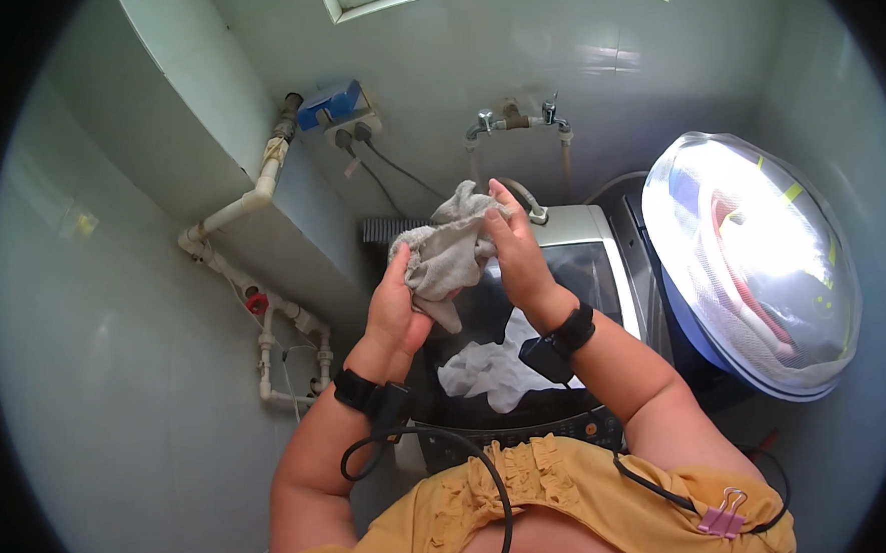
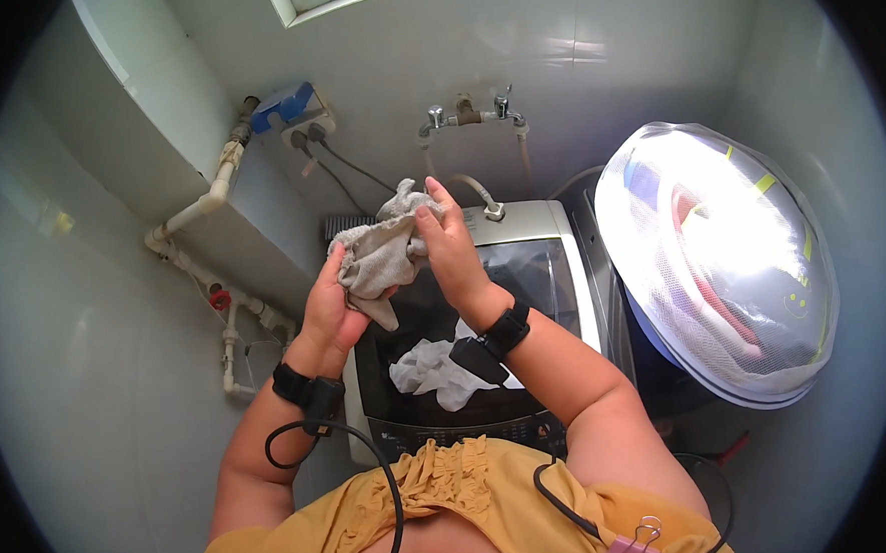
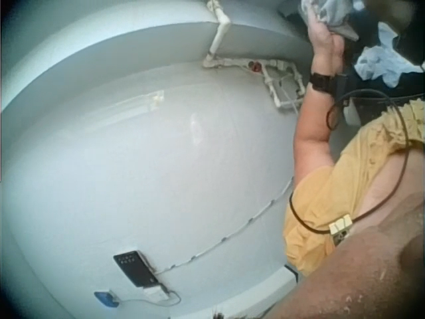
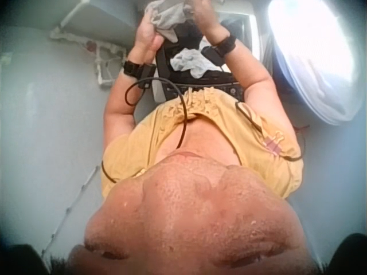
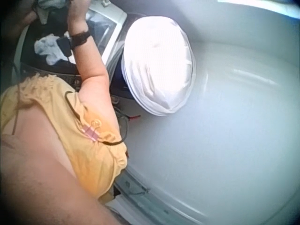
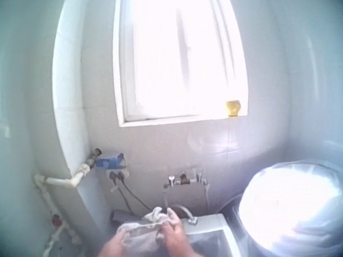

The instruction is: Clean various surfaces including cabinets, a washing machine, and a wall using a cloth.

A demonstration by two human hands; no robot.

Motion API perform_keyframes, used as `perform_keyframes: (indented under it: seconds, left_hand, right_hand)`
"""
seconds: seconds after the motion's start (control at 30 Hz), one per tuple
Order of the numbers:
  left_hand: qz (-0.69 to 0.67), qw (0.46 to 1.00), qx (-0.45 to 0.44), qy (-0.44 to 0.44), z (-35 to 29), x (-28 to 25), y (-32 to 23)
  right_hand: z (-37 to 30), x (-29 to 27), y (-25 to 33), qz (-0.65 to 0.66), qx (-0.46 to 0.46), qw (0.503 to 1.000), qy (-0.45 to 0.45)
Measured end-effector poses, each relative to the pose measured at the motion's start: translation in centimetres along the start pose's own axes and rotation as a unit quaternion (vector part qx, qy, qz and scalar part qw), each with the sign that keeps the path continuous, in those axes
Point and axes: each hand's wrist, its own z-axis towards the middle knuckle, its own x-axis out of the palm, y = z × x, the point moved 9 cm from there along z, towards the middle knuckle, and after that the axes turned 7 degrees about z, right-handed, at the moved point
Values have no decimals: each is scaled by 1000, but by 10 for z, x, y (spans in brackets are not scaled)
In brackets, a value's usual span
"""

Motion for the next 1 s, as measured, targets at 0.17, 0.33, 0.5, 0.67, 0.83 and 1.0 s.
perform_keyframes:
  seconds: [0.17,0.33,0.5,0.67,0.83,1.0]
  left_hand:
    - [50,994,94,-17,14,24,2]
    - [231,972,32,21,25,19,-11]
    - [268,944,153,-121,69,-34,-99]
    - [32,973,201,-111,124,-50,-156]
    - [-111,969,216,-52,150,-76,-198]
    - [-239,944,227,19,165,-46,-203]
  right_hand:
    - [0,20,-52,-36,85,990,107]
    - [18,5,-53,198,214,957,13]
    - [55,-12,-58,346,158,924,18]
    - [99,5,-49,350,135,920,109]
    - [151,84,16,80,56,986,138]
    - [222,177,76,-267,-241,887,290]
